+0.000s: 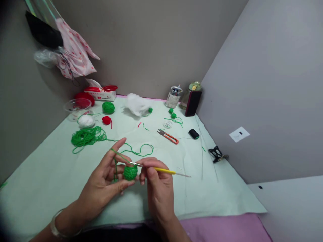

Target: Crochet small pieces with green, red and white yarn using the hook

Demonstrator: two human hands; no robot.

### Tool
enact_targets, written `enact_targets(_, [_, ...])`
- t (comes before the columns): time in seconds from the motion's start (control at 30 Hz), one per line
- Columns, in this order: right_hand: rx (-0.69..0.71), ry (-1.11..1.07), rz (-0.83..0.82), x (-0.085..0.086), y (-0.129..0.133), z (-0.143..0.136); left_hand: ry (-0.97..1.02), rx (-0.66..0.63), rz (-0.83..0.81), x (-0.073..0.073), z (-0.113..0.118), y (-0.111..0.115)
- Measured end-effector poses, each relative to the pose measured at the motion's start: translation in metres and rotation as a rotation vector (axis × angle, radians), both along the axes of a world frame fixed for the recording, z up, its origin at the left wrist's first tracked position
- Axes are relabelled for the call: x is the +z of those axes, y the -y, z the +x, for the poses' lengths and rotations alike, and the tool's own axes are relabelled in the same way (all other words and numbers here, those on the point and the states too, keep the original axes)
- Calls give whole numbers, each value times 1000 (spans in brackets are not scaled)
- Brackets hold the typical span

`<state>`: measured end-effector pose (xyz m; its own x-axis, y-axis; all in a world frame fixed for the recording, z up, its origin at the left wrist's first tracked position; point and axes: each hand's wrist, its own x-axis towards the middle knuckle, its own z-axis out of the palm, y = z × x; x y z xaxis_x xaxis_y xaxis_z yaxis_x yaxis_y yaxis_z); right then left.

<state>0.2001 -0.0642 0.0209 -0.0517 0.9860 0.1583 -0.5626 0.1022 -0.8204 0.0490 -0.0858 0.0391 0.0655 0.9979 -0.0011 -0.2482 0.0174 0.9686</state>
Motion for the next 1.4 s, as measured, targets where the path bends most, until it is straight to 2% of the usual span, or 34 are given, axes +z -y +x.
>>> enact_targets(0.13, [-1, 43, 54, -1, 0, 1, 59, -18, -70, -3, 0, 3])
enact_targets(0.27, [-41, 89, 63, 0, 2, -1, 130, -23, -50, -7, -1, 4])
enact_targets(0.43, [-54, 161, 82, -2, 4, 1, 229, -82, 3, -1, -7, 5])
enact_targets(0.67, [-98, 221, 219, -2, 4, 2, 170, -108, -39, 2, -11, 2])
enact_targets(0.83, [-138, 290, 280, -4, 8, 4, 223, -169, -64, 0, -16, 1])
enact_targets(0.97, [-75, 186, 208, 0, 7, 0, 234, -146, -43, -4, -17, 2])
enact_targets(1.13, [104, -68, -129, 5, 6, -11, 98, -124, -33, -5, -18, 3])
enact_targets(1.2, [157, -126, -212, 4, 5, -12, 35, -110, -16, -3, -18, 3])
enact_targets(1.3, [201, -141, -218, 2, 1, -10, -45, -86, 9, 0, -19, 2])
enact_targets(1.4, [206, -53, -130, 3, -6, -2, -112, -63, 38, 2, -20, 0])
